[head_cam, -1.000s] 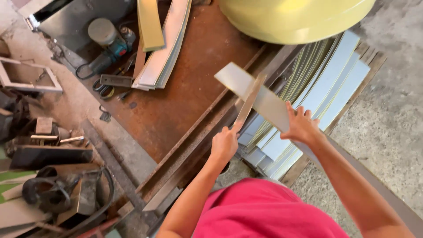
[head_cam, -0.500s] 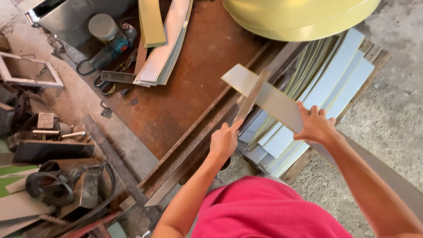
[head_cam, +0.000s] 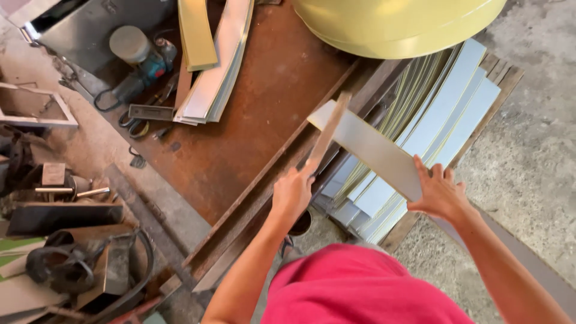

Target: Smoothing the edges of curved metal strips using a hand file at a workbench.

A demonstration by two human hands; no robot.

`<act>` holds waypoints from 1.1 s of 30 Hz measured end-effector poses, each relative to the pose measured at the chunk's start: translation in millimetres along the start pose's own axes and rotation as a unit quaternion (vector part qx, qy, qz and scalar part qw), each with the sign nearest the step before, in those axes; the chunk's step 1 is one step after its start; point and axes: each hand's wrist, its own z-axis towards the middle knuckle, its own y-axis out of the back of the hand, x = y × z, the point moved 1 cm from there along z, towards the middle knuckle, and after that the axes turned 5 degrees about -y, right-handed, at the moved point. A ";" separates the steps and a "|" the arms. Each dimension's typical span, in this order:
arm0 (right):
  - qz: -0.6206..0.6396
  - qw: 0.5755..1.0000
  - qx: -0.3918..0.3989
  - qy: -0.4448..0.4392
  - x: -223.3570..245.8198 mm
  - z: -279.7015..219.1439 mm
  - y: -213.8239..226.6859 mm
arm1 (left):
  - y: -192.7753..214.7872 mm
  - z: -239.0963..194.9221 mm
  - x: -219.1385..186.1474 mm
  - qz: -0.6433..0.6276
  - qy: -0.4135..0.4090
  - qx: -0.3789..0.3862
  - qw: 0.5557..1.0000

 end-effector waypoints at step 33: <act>0.209 0.970 -0.056 0.109 47.6 208.7 88.0 | 28.9 -107.2 -3.6 -0.118 0.171 -0.079 0.975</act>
